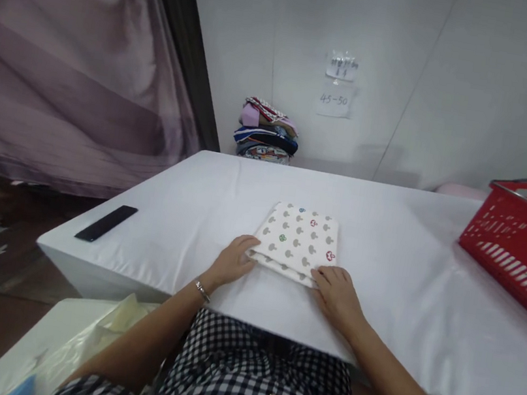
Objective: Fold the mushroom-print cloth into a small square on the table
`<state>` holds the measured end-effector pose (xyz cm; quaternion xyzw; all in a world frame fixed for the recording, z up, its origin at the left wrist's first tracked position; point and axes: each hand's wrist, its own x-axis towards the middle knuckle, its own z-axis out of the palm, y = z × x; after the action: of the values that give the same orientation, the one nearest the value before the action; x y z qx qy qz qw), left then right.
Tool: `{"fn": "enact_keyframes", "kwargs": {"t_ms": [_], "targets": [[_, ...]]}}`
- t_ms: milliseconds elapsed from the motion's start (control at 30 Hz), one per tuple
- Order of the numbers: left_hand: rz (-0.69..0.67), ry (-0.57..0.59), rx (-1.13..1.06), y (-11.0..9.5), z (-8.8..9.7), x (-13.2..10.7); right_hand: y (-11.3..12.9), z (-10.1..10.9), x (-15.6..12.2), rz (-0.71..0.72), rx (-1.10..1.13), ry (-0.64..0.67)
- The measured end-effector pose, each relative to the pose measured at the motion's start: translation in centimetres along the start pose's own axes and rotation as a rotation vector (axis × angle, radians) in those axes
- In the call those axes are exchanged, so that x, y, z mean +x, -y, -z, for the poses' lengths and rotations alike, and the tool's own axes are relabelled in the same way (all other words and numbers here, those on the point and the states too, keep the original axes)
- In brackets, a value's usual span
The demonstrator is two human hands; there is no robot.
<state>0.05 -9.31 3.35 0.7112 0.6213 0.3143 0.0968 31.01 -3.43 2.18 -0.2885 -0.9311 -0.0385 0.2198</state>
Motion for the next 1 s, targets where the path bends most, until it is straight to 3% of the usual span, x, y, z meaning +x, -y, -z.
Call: {"fn": "enact_keyframes", "kwargs": {"t_ms": [100,233,300,367,433,600,700,800,900,1000], "targets": [[-0.1,0.026,0.097,0.2,0.1,0.1,0.0,-0.3,0.7,-0.007,-0.024,0.022],[-0.08,0.097,0.151,-0.3,0.9,1.7,-1.0,1.1,2.7,-0.004,-0.03,0.053],[-0.068,0.134,0.187,-1.0,1.7,2.9,-1.8,2.3,4.0,-0.03,-0.067,-0.004],[-0.074,0.099,0.235,-1.6,2.3,3.6,-2.3,3.0,4.6,-0.075,-0.113,-0.113],[-0.089,0.091,0.279,-2.0,2.2,3.6,-2.4,2.5,4.4,-0.06,-0.122,-0.148],[-0.114,0.141,0.243,-0.9,0.4,1.3,-1.2,-0.9,1.4,0.02,-0.023,-0.031],[-0.097,0.098,0.14,-0.3,0.2,0.6,-0.5,-1.2,0.5,0.0,-0.023,-0.018],[0.035,0.053,0.01,-0.5,0.5,1.4,0.4,-0.3,0.7,0.012,-0.026,0.016],[0.291,-0.052,-0.059,-0.6,0.4,2.8,1.6,-0.2,1.4,0.008,-0.067,0.006],[0.495,-0.01,-0.032,-0.7,-0.3,3.9,2.1,-1.2,1.8,0.002,-0.148,-0.014]]}}
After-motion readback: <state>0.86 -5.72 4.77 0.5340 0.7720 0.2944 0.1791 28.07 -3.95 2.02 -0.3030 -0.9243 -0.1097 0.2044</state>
